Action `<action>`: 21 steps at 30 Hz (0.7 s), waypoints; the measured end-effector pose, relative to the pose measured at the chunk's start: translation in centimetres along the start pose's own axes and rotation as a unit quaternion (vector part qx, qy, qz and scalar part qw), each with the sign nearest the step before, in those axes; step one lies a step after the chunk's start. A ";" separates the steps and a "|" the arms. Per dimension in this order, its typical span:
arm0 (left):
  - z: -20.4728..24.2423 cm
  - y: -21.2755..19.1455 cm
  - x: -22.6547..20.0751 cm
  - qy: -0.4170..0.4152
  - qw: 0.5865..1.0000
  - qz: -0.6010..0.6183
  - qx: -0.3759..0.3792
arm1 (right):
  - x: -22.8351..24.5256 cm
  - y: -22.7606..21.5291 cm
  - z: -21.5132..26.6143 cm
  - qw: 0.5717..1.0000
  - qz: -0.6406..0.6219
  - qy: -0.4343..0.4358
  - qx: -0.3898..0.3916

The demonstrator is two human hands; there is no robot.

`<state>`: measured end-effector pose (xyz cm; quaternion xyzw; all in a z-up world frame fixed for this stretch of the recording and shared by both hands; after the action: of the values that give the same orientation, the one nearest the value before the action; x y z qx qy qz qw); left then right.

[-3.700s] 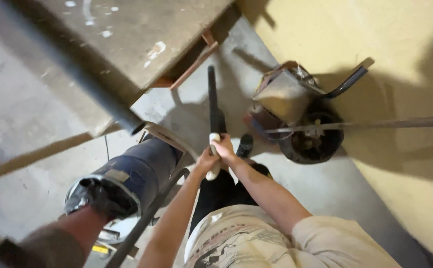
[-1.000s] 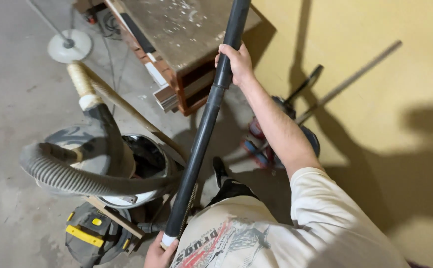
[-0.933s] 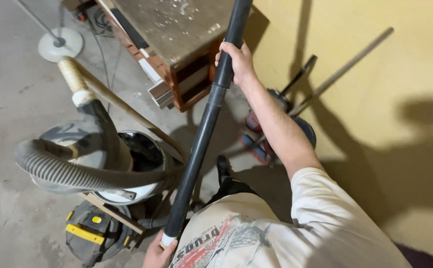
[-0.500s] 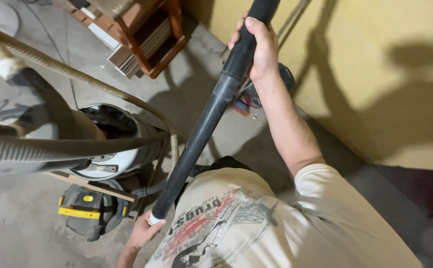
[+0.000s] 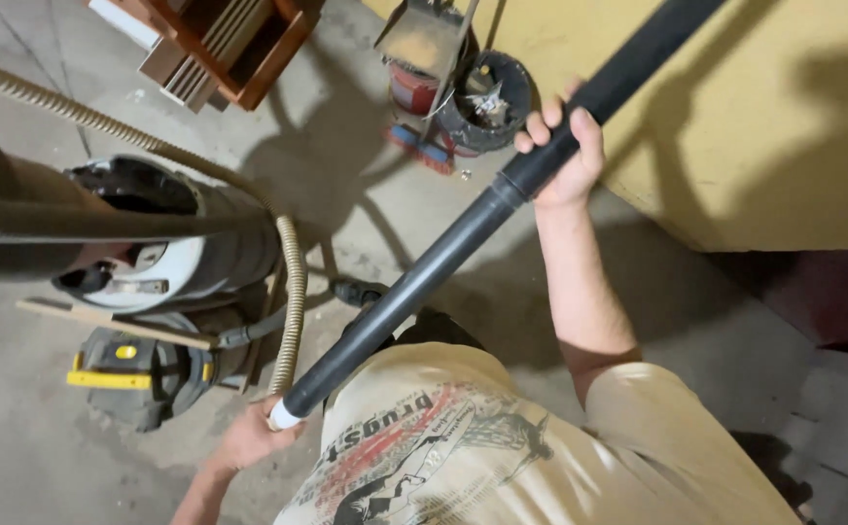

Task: Cleaning a workshop floor using a shop vacuum, broom, dustpan, and scraper.

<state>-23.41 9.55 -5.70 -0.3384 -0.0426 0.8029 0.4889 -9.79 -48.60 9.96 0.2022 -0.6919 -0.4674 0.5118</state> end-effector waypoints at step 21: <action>8.6 -8.0 -3.6 -0.063 0.883 -0.450 -0.116 | -13.7 -19.6 16.9 0.822 0.025 0.087 -0.563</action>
<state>-21.32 13.04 5.92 -0.2863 -0.3141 0.5049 0.7513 -23.46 -40.18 -14.54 -0.0986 -0.2657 -0.7430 0.6063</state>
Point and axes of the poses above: each hand's wrist, its own z-axis away from the middle knuckle, its own y-axis out of the palm, x = y × z, the point moved 4 cm from there along -z, towards the middle knuckle, and after that the axes turned 10 degrees about -x, right-handed, at the moved point
